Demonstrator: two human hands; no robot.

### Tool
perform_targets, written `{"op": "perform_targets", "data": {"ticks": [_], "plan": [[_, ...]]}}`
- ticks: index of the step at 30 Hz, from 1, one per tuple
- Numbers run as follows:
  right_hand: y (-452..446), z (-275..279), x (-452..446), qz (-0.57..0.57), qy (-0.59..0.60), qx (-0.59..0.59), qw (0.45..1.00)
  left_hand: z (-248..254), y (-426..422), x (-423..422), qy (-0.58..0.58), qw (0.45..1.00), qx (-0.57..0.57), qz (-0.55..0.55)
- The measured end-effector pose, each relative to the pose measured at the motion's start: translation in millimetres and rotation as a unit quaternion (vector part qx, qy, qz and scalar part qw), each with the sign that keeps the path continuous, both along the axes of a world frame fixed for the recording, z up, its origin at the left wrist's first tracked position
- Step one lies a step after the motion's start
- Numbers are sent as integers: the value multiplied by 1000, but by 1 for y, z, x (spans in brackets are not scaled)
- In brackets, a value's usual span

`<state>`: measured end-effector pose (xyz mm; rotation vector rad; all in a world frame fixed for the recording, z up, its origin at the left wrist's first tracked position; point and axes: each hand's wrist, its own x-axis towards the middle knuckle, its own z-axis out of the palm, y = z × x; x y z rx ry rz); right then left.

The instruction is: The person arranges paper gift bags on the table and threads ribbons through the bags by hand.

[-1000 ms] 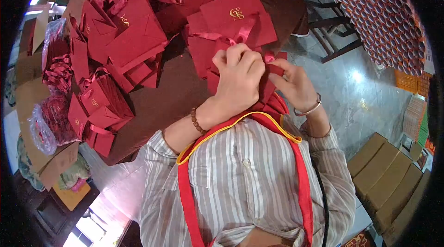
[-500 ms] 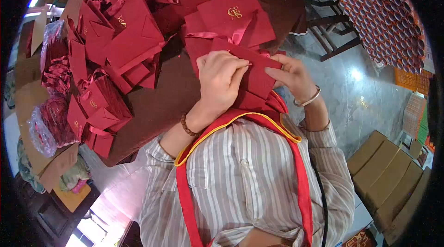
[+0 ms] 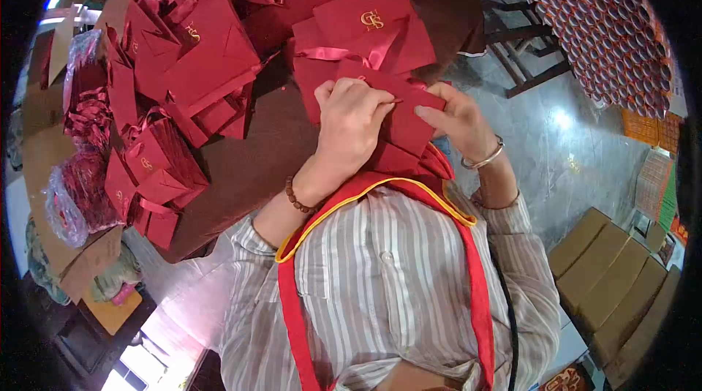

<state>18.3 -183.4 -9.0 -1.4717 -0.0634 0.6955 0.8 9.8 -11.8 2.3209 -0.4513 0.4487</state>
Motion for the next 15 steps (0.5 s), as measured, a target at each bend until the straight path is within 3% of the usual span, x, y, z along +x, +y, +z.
{"op": "perform_targets", "data": {"ticks": [2,9,15], "plan": [[0,-2,-2,-12,-17,-7,1000,6,-4,1,17,999,-47,-14],[1,1,-3,-24,-64,-47,997,14,-14,3,2,1000,-11,-11],[0,1,-3,-16,-86,-58,994,14,-8,9,111,992,-22,-62]]}}
